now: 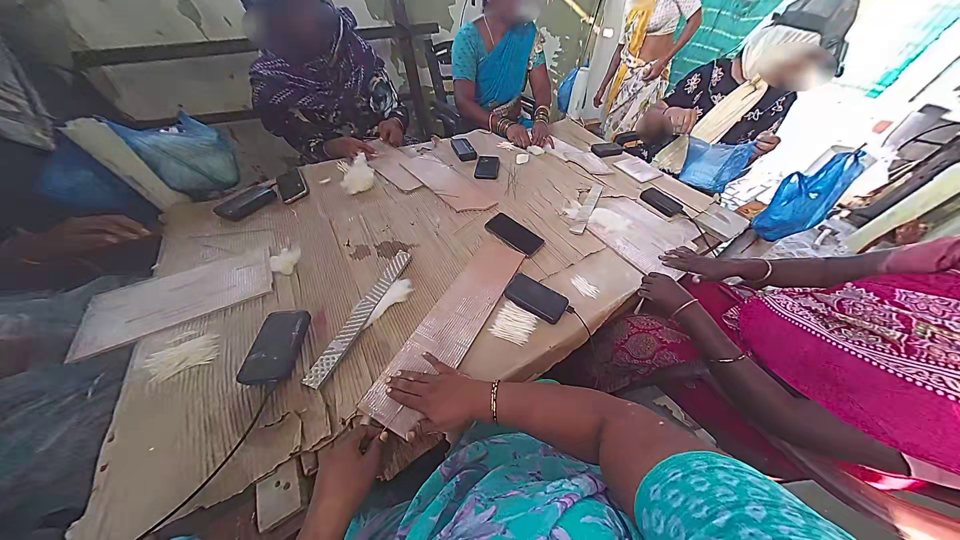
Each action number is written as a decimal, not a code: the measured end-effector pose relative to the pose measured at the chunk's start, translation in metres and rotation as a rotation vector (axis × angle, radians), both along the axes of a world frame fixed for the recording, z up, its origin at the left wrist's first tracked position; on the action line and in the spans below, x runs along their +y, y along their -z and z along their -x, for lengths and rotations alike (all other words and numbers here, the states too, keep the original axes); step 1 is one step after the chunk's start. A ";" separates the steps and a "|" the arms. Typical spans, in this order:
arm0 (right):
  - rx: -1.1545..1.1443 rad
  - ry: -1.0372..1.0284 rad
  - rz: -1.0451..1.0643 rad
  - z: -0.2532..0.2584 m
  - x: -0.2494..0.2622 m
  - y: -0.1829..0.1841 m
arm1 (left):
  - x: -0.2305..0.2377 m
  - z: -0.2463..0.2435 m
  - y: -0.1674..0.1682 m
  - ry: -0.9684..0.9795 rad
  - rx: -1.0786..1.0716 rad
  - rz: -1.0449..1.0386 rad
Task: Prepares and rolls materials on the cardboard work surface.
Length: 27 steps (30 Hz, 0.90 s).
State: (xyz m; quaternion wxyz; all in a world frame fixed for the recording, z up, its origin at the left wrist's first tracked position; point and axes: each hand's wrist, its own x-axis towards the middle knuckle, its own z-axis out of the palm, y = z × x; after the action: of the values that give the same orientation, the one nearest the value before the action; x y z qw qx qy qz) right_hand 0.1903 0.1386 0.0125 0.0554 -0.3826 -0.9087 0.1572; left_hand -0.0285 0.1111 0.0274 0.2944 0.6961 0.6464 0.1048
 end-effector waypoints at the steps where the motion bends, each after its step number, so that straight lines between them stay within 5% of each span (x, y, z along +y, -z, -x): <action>1: -0.010 -0.011 0.024 -0.006 -0.010 0.000 | -0.004 -0.001 0.000 0.012 -0.011 0.016; 8: -0.007 -0.065 0.114 -0.041 -0.056 -0.011 | -0.022 -0.009 0.007 0.082 -0.044 0.103; 14: 0.022 0.115 0.089 -0.031 -0.027 -0.035 | -0.013 -0.006 -0.016 -0.014 -0.066 0.110; 19: 0.080 0.246 -0.197 -0.017 0.012 -0.017 | 0.000 0.001 -0.021 -0.115 -0.062 0.115; 27: -0.108 0.054 -0.170 0.002 0.025 -0.002 | 0.002 -0.012 -0.021 -0.046 0.025 0.065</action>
State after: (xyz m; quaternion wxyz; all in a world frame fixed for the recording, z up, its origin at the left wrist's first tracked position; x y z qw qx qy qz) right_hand 0.1883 0.1636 0.0142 0.0431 -0.4089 -0.9098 0.0570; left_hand -0.0165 0.1126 0.0484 0.3064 0.6724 0.6688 0.0817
